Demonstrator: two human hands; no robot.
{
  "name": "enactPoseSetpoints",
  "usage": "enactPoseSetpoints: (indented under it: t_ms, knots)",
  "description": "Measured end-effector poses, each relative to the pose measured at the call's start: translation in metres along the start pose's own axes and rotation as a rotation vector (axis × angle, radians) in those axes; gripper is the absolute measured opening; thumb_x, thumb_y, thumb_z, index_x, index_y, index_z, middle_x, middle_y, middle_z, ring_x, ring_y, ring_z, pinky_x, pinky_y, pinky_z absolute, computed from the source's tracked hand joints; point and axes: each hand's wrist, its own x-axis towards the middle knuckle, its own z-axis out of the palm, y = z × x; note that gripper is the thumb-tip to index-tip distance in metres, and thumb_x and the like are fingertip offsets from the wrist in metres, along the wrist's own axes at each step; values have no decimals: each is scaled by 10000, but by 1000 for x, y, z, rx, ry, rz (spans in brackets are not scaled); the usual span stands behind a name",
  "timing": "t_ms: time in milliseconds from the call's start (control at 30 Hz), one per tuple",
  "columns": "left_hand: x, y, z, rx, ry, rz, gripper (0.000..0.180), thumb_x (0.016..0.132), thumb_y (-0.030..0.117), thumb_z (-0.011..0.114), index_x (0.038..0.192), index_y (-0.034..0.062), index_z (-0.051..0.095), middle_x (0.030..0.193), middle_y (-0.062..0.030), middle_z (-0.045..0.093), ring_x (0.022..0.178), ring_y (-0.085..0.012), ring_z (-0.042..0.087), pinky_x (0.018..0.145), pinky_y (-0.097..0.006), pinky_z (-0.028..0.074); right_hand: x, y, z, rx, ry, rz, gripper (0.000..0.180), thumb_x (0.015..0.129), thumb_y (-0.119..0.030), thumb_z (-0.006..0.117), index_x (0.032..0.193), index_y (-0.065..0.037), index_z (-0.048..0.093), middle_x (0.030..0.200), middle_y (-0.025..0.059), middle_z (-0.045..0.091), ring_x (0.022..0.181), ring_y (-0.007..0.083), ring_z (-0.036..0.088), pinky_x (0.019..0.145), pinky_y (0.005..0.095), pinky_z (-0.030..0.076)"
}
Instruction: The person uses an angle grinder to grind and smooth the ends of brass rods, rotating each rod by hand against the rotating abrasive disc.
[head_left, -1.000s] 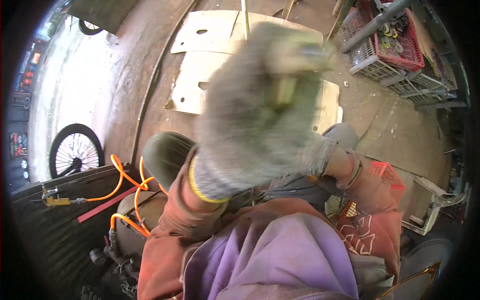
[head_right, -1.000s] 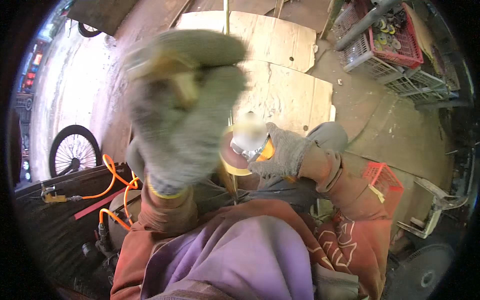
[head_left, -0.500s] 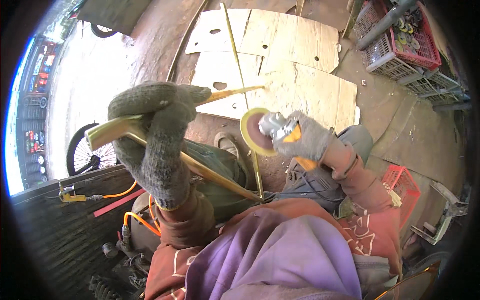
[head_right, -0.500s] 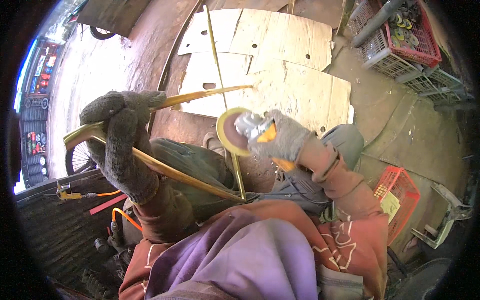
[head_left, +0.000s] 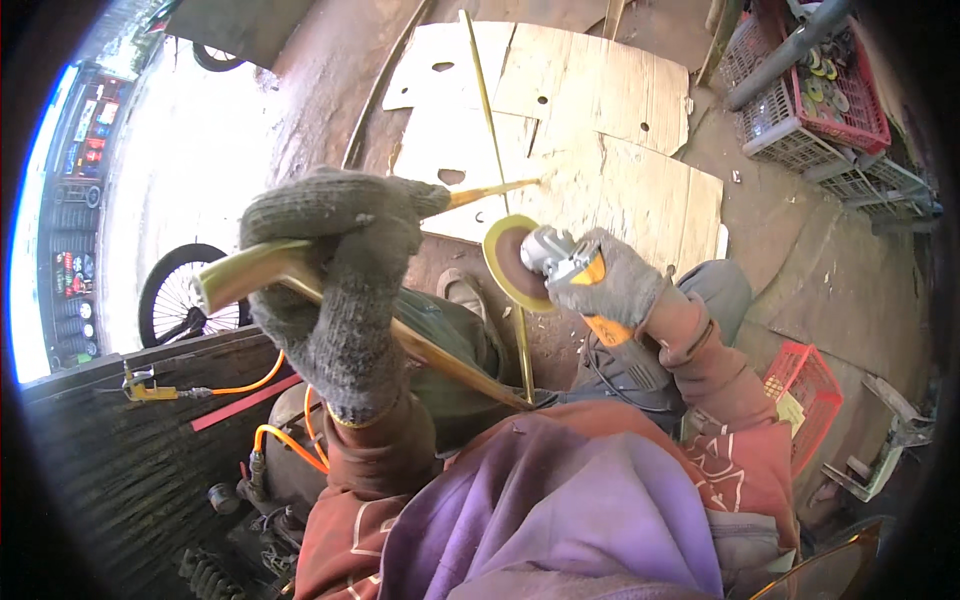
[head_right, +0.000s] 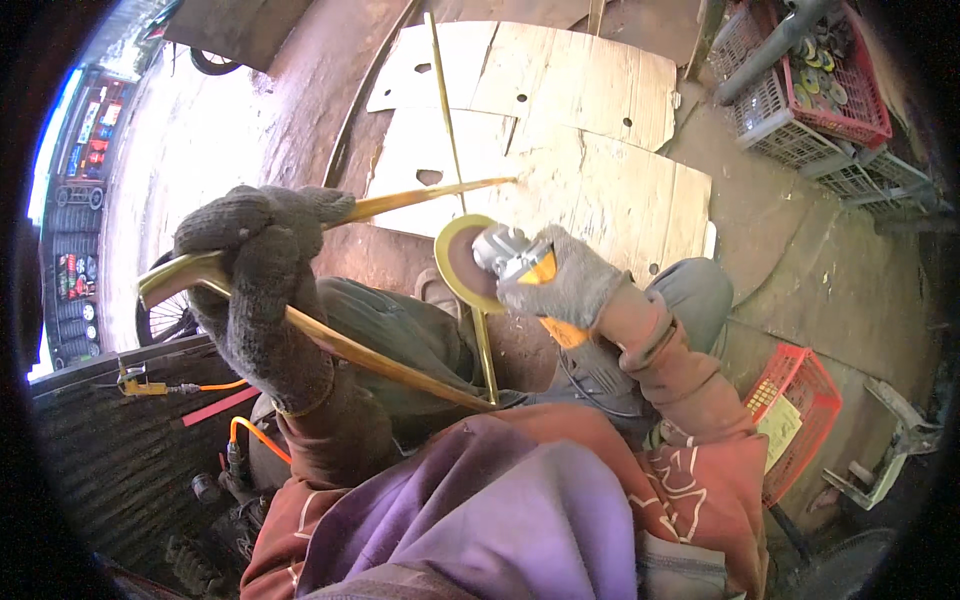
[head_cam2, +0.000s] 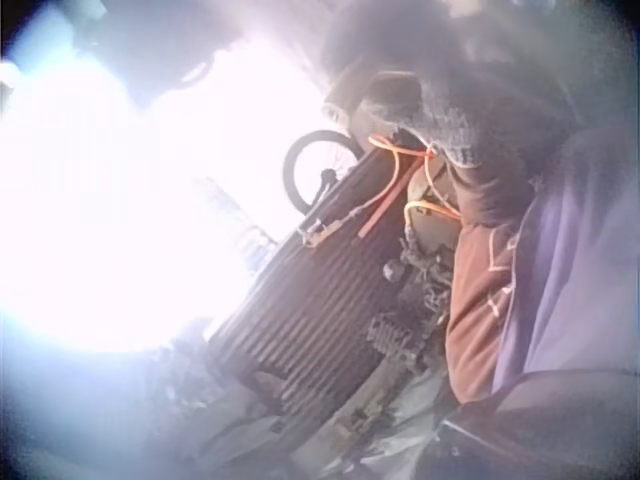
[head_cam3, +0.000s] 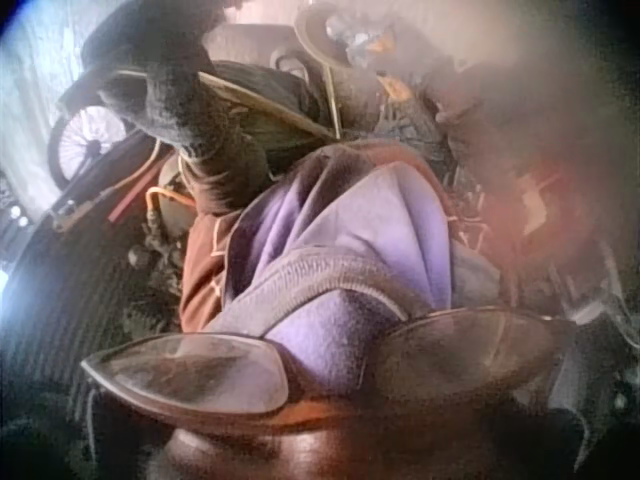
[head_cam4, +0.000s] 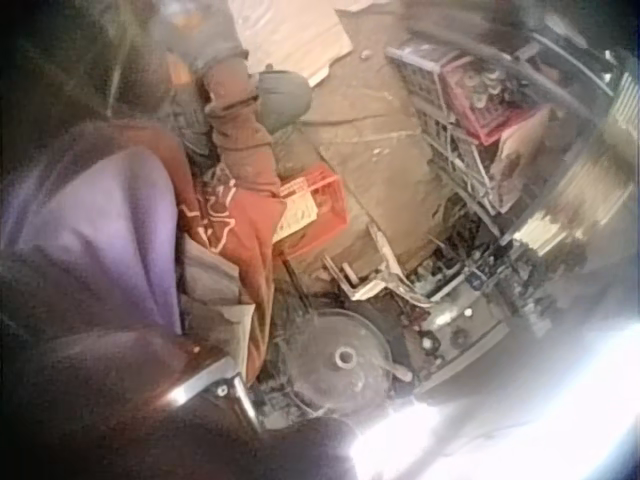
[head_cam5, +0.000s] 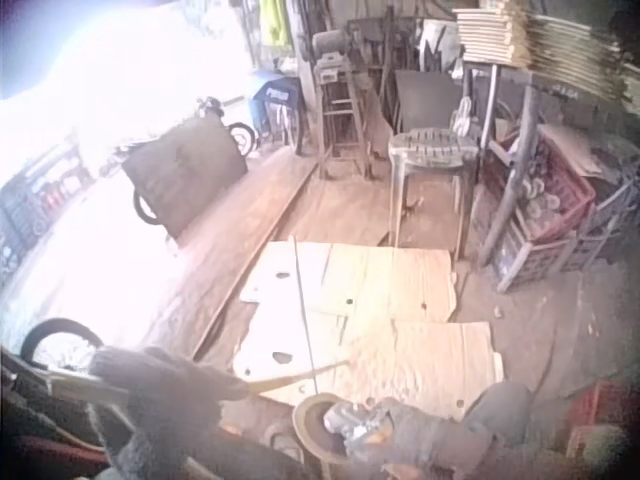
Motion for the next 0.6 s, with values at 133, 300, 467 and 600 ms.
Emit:
enactPoseSetpoints:
  t_ms: [133,300,467,600]
  knots:
    - [0,1,1,42,69,8,188,854,-29,642,1042,-16,636,923,-134,621,742,-276,629,810,-510,619,-18,31,7,66,-33,-113,605,771,-260,941,1186,13,595,1046,83,717,963,136,669,833,325,580]
    - [10,8,-5,102,-11,-65,215,923,-13,707,1127,-31,641,949,-139,719,860,-221,727,830,-384,628,-14,24,-6,152,49,-79,514,815,-223,912,1173,1,619,917,95,713,848,171,698,758,329,594]
    - [78,-5,38,321,-277,-1,285,993,108,683,1202,-80,637,982,-167,750,907,-235,753,829,-347,611,-4,58,-67,607,242,147,455,875,-266,851,1200,-41,625,833,109,685,717,247,728,610,396,622]
    - [152,-22,73,326,-626,-37,378,1014,210,701,1272,-61,652,1076,-173,766,966,-236,757,901,-373,612,9,114,-90,881,249,-179,513,941,-459,732,1252,-70,613,892,123,684,713,288,715,625,455,636]
